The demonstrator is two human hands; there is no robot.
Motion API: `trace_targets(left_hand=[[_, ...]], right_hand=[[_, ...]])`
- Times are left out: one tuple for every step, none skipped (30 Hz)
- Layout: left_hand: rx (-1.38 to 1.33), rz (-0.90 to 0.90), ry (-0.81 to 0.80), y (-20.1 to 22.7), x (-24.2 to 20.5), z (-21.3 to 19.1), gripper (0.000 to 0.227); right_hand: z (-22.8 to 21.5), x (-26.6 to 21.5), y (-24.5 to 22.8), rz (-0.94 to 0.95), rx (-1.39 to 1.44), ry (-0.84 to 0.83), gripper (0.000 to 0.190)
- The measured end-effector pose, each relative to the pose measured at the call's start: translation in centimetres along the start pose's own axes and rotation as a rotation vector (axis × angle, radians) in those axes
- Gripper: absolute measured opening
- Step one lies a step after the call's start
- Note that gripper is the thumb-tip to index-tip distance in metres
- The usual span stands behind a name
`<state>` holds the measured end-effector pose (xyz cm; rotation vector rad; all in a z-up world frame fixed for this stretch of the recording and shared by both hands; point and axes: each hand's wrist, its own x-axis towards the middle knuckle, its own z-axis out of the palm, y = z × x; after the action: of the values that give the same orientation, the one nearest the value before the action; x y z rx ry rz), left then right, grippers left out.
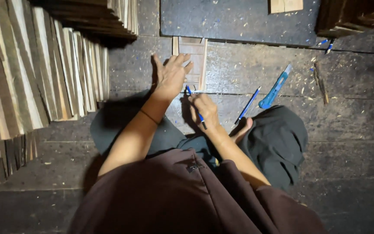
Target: The person sits on the floor and repeatedly marks small rectangular wooden pieces with a blue pen. They pick up each piece, draw lines on its surface, and place it back down, continuing this process throughout the clip.
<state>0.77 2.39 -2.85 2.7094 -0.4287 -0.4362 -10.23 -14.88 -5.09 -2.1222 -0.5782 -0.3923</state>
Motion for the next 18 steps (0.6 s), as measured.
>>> trace_targets(left_hand=[[0.005,0.01,-0.002,0.0,-0.2,-0.2,0.043],[0.009,0.016,-0.01,0.0,-0.6,-0.3,0.043],[0.009,0.015,-0.012,0.0,-0.5,-0.6,0.043],[0.005,0.011,-0.01,0.1,-0.5,-0.7,0.043],[0.0,0.006,-0.009,0.3,-0.6,-0.8,0.042],[-0.001,0.006,-0.014,0.3,-0.6,-0.8,0.042],[0.0,-0.001,-0.02,0.4,-0.6,-0.9,0.043],[0.0,-0.006,-0.023,0.5,-0.5,-1.0,0.044],[-0.002,-0.006,-0.027,0.8,-0.9,-1.1,0.044],[-0.02,-0.018,-0.011,1.0,-1.0,-1.5,0.041],[-0.038,-0.029,0.005,1.1,-1.1,-1.9,0.038],[-0.036,-0.025,0.01,1.1,-1.2,-1.7,0.038],[-0.064,-0.046,0.037,1.1,-1.2,-1.6,0.035],[-0.095,-0.065,0.068,1.2,-0.9,-1.4,0.034],[-0.094,-0.059,0.077,1.0,-0.5,-1.1,0.034],[-0.032,-0.039,0.068,0.7,-0.6,-0.6,0.036],[0.03,-0.019,0.058,0.5,-0.7,0.0,0.038],[0.03,-0.02,0.058,0.6,-0.9,0.1,0.038]], right_hand=[[0.3,-0.4,0.6,-0.036,-0.059,-0.019,0.013],[0.7,-1.1,1.1,-0.068,-0.115,-0.04,0.013],[0.7,-0.5,0.6,-0.066,-0.113,-0.041,0.013],[0.5,-0.2,-0.1,-0.053,-0.186,-0.046,0.011],[0.2,0.1,-0.8,-0.039,-0.259,-0.052,0.012],[-0.2,0.3,-1.0,-0.033,-0.258,-0.054,0.012],[-0.7,0.5,-1.3,0.014,-0.298,-0.054,0.01],[-1.3,0.7,-1.5,0.061,-0.341,-0.054,0.008],[-1.6,0.6,-1.9,0.065,-0.341,-0.056,0.008],[-1.8,0.9,-2.0,0.134,-0.302,-0.077,0.009],[-2.1,1.3,-2.2,0.203,-0.262,-0.097,0.01],[-2.7,1.6,-2.2,0.2,-0.265,-0.091,0.01],[-3.4,1.9,-2.1,0.288,-0.186,-0.067,0.005],[-4.2,2.3,-1.7,0.372,-0.109,-0.041,0.005],[-4.7,3.6,-1.5,0.364,-0.114,-0.035,0.005],[-5.1,4.5,-1.6,0.306,-0.384,-0.015,0.008],[-5.5,5.3,-1.6,0.243,-0.653,0.005,0.013],[-4.9,5.9,-0.6,0.242,-0.652,0.004,0.013]])
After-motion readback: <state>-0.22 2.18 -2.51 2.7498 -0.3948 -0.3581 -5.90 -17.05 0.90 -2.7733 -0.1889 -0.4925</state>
